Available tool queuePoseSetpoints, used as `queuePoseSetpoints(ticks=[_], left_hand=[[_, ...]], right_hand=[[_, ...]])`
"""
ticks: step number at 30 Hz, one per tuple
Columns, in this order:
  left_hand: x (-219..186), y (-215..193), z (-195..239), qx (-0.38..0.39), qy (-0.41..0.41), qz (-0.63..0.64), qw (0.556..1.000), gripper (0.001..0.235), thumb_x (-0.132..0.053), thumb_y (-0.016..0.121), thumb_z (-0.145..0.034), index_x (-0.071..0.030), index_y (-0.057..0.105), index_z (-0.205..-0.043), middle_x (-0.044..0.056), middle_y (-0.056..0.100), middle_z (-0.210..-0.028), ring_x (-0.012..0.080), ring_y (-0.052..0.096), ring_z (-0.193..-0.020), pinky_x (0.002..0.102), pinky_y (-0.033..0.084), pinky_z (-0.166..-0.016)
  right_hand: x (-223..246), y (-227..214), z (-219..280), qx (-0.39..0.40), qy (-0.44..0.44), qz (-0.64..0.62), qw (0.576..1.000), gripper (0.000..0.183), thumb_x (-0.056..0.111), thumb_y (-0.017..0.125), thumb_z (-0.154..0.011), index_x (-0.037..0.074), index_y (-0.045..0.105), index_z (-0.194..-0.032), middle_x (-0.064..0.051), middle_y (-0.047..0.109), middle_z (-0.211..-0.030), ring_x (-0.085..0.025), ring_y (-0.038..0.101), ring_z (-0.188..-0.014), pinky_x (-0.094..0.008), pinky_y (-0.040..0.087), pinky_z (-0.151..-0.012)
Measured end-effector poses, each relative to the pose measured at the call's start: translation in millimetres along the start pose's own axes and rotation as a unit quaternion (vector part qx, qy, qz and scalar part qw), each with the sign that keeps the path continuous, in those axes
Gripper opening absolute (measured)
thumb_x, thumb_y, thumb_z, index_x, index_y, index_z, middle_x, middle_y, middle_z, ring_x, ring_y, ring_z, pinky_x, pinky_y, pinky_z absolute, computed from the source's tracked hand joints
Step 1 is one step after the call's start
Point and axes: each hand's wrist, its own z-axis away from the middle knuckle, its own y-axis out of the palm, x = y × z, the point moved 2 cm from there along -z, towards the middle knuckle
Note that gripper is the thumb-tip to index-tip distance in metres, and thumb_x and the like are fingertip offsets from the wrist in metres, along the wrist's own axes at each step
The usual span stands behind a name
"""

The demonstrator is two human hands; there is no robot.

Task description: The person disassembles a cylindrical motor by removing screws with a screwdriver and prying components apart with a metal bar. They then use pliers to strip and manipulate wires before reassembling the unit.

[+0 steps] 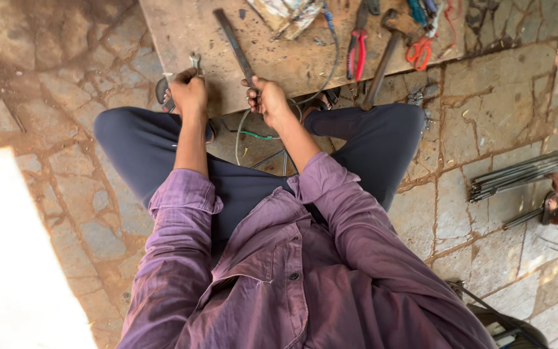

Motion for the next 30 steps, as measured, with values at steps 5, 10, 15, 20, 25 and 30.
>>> queuePoseSetpoints(ticks=[5, 10, 15, 20, 25, 30], left_hand=[[-70, -14, 73, 0.004, 0.294, -0.306, 0.905, 0.066, -0.01, 0.078, -0.066, -0.005, 0.068, -0.131, 0.021, 0.045, -0.149, 0.0483, 0.044, -0.129, 0.05, 0.042, -0.106], [-114, 1, 160, 0.164, 0.513, -0.277, 0.796, 0.05, -0.005, 0.077, -0.072, -0.008, 0.075, -0.122, 0.015, 0.065, -0.132, 0.0397, 0.053, -0.115, 0.047, 0.049, -0.095], [-102, 23, 199, 0.309, 0.379, -0.262, 0.832, 0.021, -0.025, 0.076, -0.102, -0.007, 0.079, -0.093, 0.006, 0.077, -0.078, 0.0273, 0.066, -0.079, 0.042, 0.052, -0.075], [-91, 58, 223, 0.47, 0.122, 0.135, 0.864, 0.03, -0.028, 0.063, -0.107, -0.001, 0.074, -0.111, 0.008, 0.077, -0.083, 0.0131, 0.071, -0.071, 0.029, 0.057, -0.067], [-104, 73, 260, 0.495, 0.09, 0.134, 0.853, 0.033, -0.028, 0.062, -0.103, 0.0, 0.069, -0.119, 0.008, 0.077, -0.085, 0.0111, 0.066, -0.066, 0.027, 0.052, -0.058], [-129, 70, 298, 0.543, 0.216, 0.138, 0.799, 0.025, -0.023, 0.064, -0.107, -0.001, 0.071, -0.116, 0.007, 0.073, -0.086, 0.013, 0.069, -0.079, 0.029, 0.057, -0.074]], right_hand=[[17, -1, 86, -0.014, -0.119, 0.114, 0.986, 0.037, 0.032, 0.054, -0.106, 0.0, 0.073, -0.102, -0.001, 0.059, -0.066, -0.011, 0.051, -0.052, -0.026, 0.043, -0.047], [55, -17, 183, 0.028, -0.075, 0.036, 0.996, 0.04, 0.034, 0.054, -0.103, 0.0, 0.072, -0.093, -0.006, 0.059, -0.057, -0.012, 0.05, -0.044, -0.026, 0.04, -0.043], [61, -74, 211, -0.016, -0.204, 0.033, 0.978, 0.044, 0.038, 0.055, -0.102, -0.001, 0.072, -0.092, -0.008, 0.066, -0.067, -0.014, 0.06, -0.055, -0.028, 0.049, -0.055], [21, -79, 228, 0.063, -0.247, 0.126, 0.959, 0.025, 0.022, 0.065, -0.095, -0.001, 0.063, -0.102, -0.006, 0.067, -0.105, -0.014, 0.065, -0.081, -0.029, 0.055, -0.07], [-11, -102, 237, 0.037, -0.161, 0.046, 0.985, 0.026, 0.023, 0.058, -0.107, 0.0, 0.07, -0.11, -0.006, 0.069, -0.085, -0.014, 0.065, -0.073, -0.028, 0.056, -0.069], [-35, -127, 232, 0.047, -0.233, 0.058, 0.97, 0.016, 0.013, 0.055, -0.111, 0.0, 0.064, -0.116, -0.007, 0.067, -0.095, -0.015, 0.066, -0.083, -0.03, 0.056, -0.076]])
